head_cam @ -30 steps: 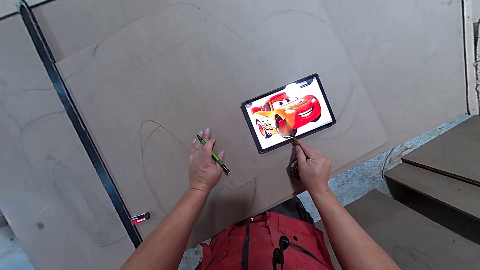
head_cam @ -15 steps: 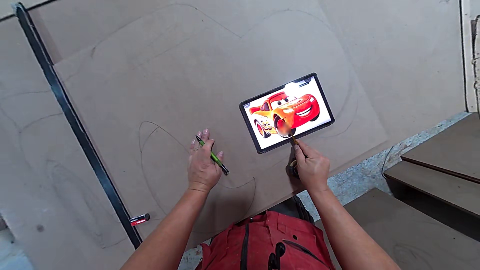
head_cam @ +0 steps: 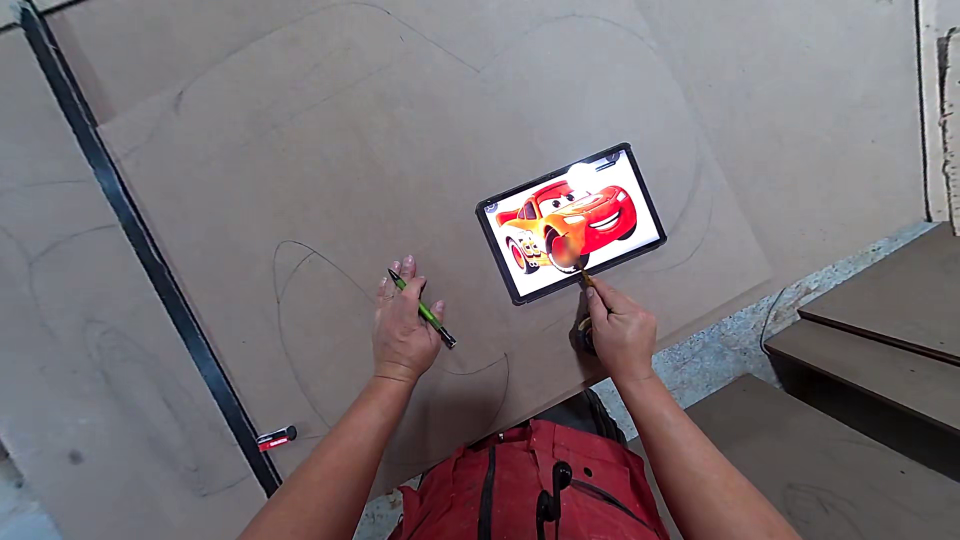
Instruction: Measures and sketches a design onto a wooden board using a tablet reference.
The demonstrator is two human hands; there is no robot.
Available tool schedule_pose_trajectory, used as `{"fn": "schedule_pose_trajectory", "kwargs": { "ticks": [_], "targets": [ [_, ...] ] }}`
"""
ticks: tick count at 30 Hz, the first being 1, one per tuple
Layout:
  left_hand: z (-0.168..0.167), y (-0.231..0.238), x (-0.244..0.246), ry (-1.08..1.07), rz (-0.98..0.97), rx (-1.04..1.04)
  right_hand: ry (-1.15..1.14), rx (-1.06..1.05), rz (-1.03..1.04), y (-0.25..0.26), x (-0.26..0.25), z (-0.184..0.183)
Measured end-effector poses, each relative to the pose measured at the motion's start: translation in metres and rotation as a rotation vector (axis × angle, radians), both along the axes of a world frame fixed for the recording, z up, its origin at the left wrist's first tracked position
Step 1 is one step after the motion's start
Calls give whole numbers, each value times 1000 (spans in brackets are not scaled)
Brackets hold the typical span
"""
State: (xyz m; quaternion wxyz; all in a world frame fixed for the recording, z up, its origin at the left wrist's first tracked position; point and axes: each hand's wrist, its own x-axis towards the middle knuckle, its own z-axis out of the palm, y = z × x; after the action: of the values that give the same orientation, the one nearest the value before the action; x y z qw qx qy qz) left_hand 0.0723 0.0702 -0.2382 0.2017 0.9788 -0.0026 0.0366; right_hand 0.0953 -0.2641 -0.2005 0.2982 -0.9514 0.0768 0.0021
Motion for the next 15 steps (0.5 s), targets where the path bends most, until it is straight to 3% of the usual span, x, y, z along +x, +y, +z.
{"fn": "schedule_pose_trajectory", "kwargs": {
  "ticks": [15],
  "targets": [
    [1, 0, 0, 7, 20, 21, 4, 2, 14, 0, 0, 0]
  ]
}}
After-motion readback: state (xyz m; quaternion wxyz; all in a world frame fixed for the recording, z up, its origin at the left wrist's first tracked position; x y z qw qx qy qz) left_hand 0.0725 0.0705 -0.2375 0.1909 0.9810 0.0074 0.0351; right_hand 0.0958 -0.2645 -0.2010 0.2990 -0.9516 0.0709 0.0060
